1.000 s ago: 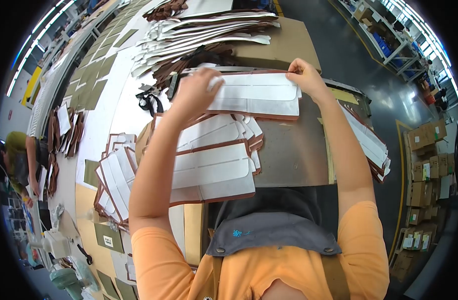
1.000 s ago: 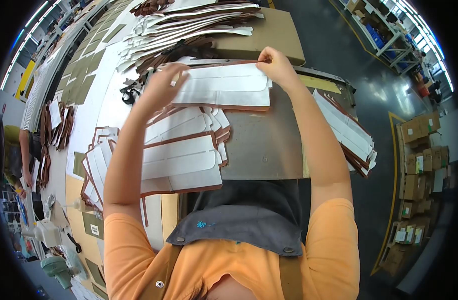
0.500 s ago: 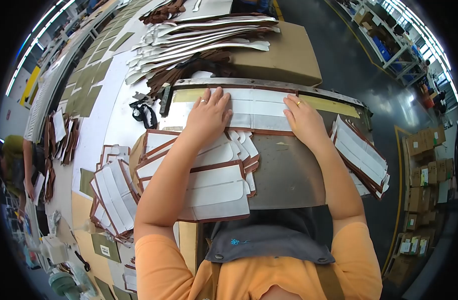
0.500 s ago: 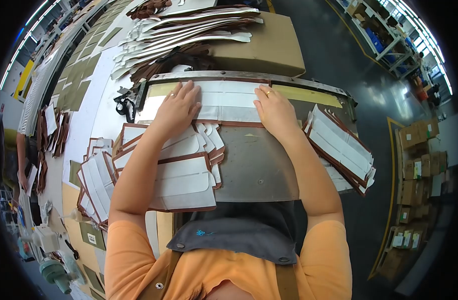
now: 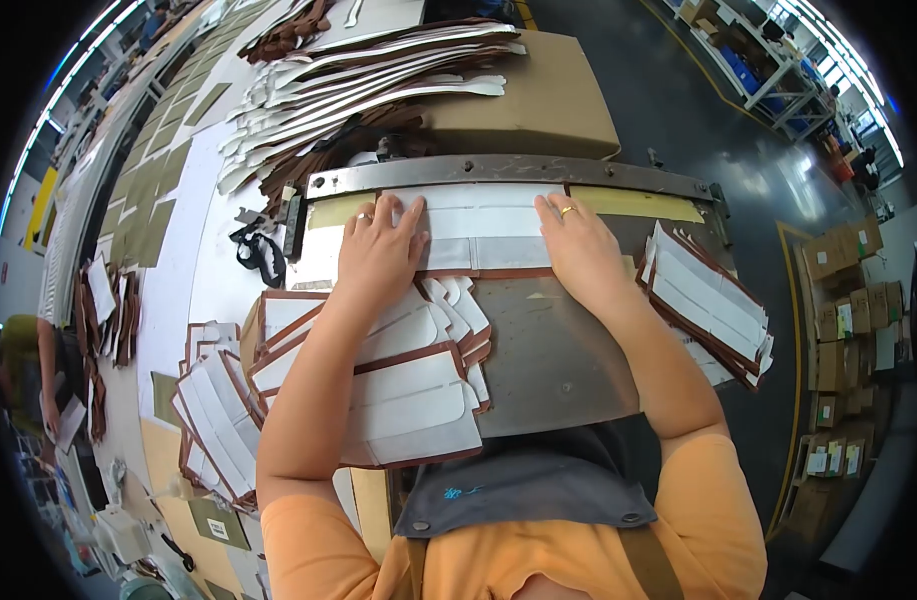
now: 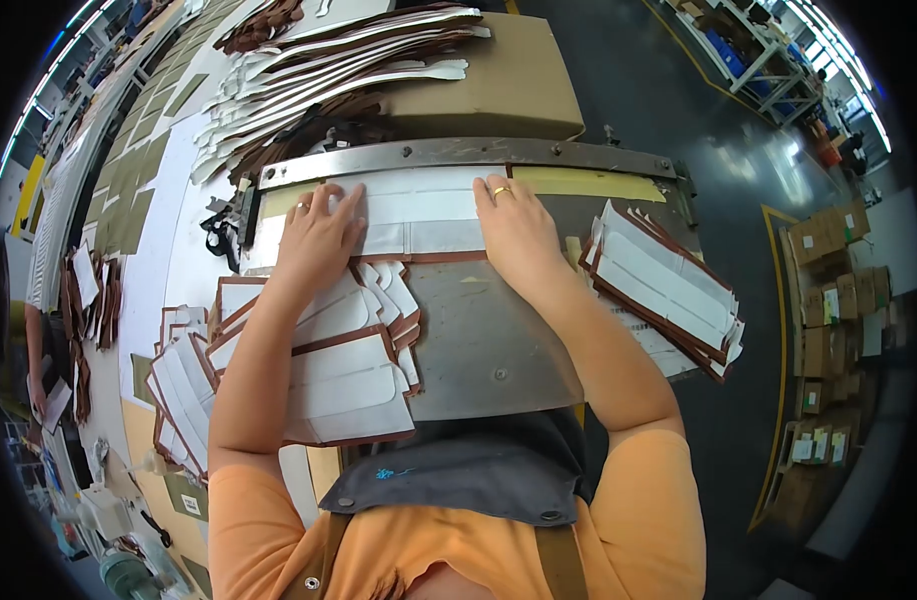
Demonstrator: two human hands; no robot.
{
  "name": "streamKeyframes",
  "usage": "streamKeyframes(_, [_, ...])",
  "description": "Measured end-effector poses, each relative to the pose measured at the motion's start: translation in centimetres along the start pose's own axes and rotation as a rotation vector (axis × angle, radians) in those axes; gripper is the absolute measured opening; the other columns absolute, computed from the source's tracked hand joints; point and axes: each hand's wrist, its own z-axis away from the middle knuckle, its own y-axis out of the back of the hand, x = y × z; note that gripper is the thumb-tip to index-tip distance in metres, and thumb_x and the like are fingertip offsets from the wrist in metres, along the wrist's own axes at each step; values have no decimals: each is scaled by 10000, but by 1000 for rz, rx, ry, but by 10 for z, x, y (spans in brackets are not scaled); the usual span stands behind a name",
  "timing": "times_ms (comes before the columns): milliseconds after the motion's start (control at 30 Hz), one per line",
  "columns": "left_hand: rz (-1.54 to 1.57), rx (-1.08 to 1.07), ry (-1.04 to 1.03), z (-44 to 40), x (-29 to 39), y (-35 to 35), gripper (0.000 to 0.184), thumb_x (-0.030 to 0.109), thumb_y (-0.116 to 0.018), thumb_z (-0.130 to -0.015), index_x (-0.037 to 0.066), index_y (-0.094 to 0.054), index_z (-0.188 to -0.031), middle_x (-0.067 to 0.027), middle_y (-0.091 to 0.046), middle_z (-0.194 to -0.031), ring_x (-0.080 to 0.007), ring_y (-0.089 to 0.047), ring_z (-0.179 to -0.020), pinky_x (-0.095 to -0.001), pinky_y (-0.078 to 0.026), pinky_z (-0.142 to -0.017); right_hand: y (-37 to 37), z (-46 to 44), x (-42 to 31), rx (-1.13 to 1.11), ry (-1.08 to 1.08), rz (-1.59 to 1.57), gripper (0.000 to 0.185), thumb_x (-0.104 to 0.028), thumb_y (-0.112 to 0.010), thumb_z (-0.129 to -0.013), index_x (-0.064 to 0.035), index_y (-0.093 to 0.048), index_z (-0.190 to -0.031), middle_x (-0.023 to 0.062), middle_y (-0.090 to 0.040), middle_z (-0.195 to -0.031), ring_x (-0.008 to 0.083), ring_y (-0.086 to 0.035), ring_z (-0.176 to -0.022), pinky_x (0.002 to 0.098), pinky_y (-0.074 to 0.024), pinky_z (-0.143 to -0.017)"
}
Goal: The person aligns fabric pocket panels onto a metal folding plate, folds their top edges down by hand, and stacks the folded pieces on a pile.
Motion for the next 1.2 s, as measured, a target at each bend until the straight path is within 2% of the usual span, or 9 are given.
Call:
streamKeyframes(167, [35, 22, 9, -2, 2, 0, 356, 210, -555, -875, 17, -521, -1172, -153, -513, -1139, -347, -549, -931, -402, -447, -806, -3, 3, -2, 54, 78, 122, 434, -2, -519, -773, 27, -489, -1204, 223, -511, -1211, 346, -501, -1133, 390, -406, -975])
streamKeyframes(400, [47, 63, 28, 2, 6, -3, 348, 198, -555, -867, 16, -523, -1162, -158, -526, -1097, -344, -541, -958, -402, -449, -817, -6, 5, 1, 102, 114, 155, 393, -10, -526, -776, 14, -524, -1168, 208, -521, -1231, 315, -520, -1115, 387, -423, -948])
streamKeyframes(500, [57, 83, 16, 2, 4, -5, 342, 185, -542, -868, 17, -514, -1165, -163, -532, -1064, -340, -522, -996, -405, -443, -833, 10, -6, 3, -4, 43, 10, 319, -29, -542, -789, 0, -571, -1105, 167, -568, -1159, 295, -537, -1069, 392, -443, -895])
streamKeyframes(633, [165, 66, 27, 3, 3, -1, 297, 166, -534, -870, 11, -523, -1124, -171, -527, -1036, -345, -513, -1003, -418, -435, -843, 3, -47, -13, 185, 252, -267, 264, -82, -587, -793, -18, -595, -1049, 124, -588, -1023, 304, -539, -985, 394, -439, -861])
streamKeyframes(733, [222, 13, 47, 1, -3, -1, 292, 137, -539, -853, 11, -521, -1115, -177, -524, -1041, -354, -511, -997, -420, -436, -836, -19, -82, -43, 73, 367, -456, 265, -59, -557, -825, -12, -585, -1084, 122, -574, -1046, 294, -528, -1011, 361, -420, -896])
streamKeyframes(833, [135, 95, 64, -1, -11, -11, 305, 148, -575, -799, -11, -536, -1057, -149, -529, -1020, -318, -527, -962, -393, -457, -804, -33, -104, -67, 75, 359, -470, 266, -46, -566, -810, -14, -594, -1073, 123, -572, -1010, 288, -527, -989, 360, -421, -892])
streamKeyframes(933, [339, 323, 92, -3, -17, -19, 381, 166, -573, -794, 31, -516, -1145, -121, -511, -1118, -347, -503, -1032, -437, -420, -841, -41, -112, -70, 26, 397, -399, 268, -48, -574, -796, -20, -605, -1061, 118, -570, -973, 284, -529, -956, 363, -427, -875])
streamKeyframes(1033, [64, 21, 111, -4, -16, -4, 439, 236, -575, -791, 42, -512, -1180, -87, -500, -1169, -324, -498, -1065, -440, -392, -864, -36, -101, -66, 60, 421, -344, 229, -54, -575, -786, -19, -613, -1009, 108, -566, -939, 285, -529, -925, 379, -434, -856])
streamKeyframes(1200, [-13, -38, 149, -4, -11, -2, 471, 300, -543, -825, 52, -501, -1224, -86, -497, -1204, -317, -494, -1080, -431, -352, -901, -14, -76, -21, -3, 231, -242, 159, -113, -612, -789, -14, -594, -912, 95, -556, -870, 258, -534, -871, 359, -445, -776])
